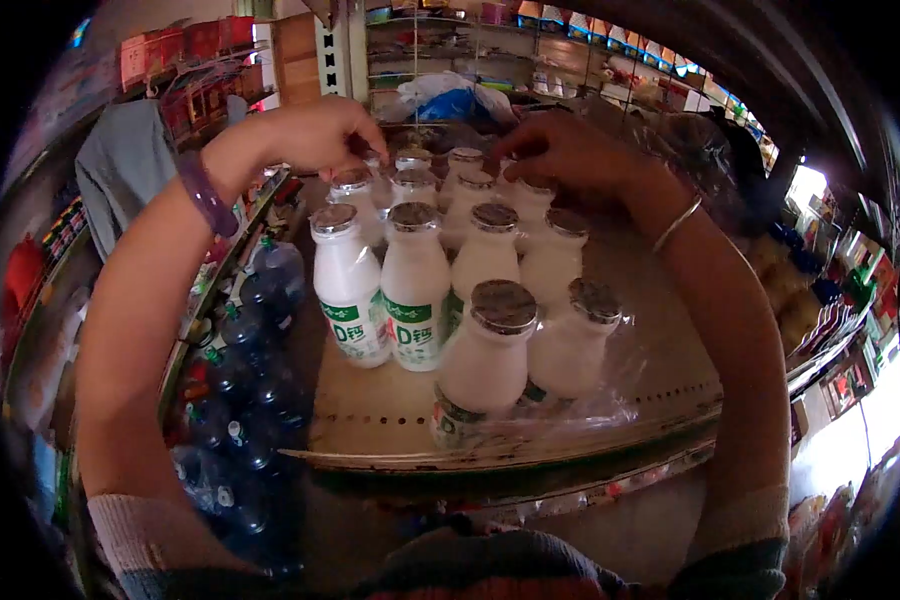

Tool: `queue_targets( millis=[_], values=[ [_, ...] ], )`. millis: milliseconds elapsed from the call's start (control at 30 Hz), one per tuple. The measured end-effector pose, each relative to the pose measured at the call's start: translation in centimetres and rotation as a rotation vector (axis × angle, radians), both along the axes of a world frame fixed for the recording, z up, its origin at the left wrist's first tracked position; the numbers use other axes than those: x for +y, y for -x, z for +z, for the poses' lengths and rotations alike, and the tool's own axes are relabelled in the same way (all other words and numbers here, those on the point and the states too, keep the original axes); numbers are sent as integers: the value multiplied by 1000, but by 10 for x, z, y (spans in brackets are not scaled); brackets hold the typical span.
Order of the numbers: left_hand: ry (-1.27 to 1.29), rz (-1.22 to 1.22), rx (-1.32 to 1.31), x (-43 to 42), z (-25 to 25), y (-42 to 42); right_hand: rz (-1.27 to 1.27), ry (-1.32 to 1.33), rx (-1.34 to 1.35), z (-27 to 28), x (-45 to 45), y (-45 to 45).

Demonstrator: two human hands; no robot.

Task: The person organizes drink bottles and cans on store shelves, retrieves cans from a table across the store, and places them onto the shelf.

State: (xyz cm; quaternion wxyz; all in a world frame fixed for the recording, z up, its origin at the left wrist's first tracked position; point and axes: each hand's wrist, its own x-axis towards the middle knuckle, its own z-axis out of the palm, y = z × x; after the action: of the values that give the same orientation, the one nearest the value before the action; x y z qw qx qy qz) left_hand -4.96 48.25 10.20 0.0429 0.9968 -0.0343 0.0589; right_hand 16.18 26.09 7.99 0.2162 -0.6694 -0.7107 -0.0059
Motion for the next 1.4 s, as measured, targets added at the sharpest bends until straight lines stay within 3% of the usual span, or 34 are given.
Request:
queue_targets(
  millis=[333, 400, 467, 533, 633, 733, 767, 867, 933, 1000, 1100, 1233, 1300, 1400],
  values=[
    [-43, -27, 9, -5, 3, 7, -121, 88, 40, 8, -16, 19],
    [13, -200, -117, 17, -9, 5, -2, 72, -70, 9, -10, 10],
    [-35, -127, -74, 8, -1, 9, -51, 37, -88, 9, -12, 8],
    [195, 230, 24, -26, 10, 13, -91, 26, -50, 5, -9, -3],
    [290, 428, 35, -40, 15, 16, -219, -13, -75, 11, -19, -7],
    [-61, 26, -335, 21, -7, 11, -239, -124, -243, 19, -59, -15],
    [110, 1, -370, 44, -8, 6, -296, -145, -254, 26, -80, -10],
    [62, 94, -422, 62, 9, 11, -348, -221, -135, 40, -151, -15],
    [26, 170, -420, 8, 32, 22, -338, -286, -2, 50, -201, -33],
    [-6, 218, -383, -94, 51, 26, -478, -326, -266, 60, -250, -32],
    [-30, 226, -362, -200, 75, 20, -629, -212, -98, 71, -313, -19],
    [-76, 51, -395, -279, 89, -26, -658, -334, -167, 48, -384, -85],
    [23, -14, -332, -323, 85, -70, -700, -366, -229, 33, -409, -118],
    [188, -95, -233, -386, 49, -152, -477, -325, -73, 12, -436, -144]
  ],
)
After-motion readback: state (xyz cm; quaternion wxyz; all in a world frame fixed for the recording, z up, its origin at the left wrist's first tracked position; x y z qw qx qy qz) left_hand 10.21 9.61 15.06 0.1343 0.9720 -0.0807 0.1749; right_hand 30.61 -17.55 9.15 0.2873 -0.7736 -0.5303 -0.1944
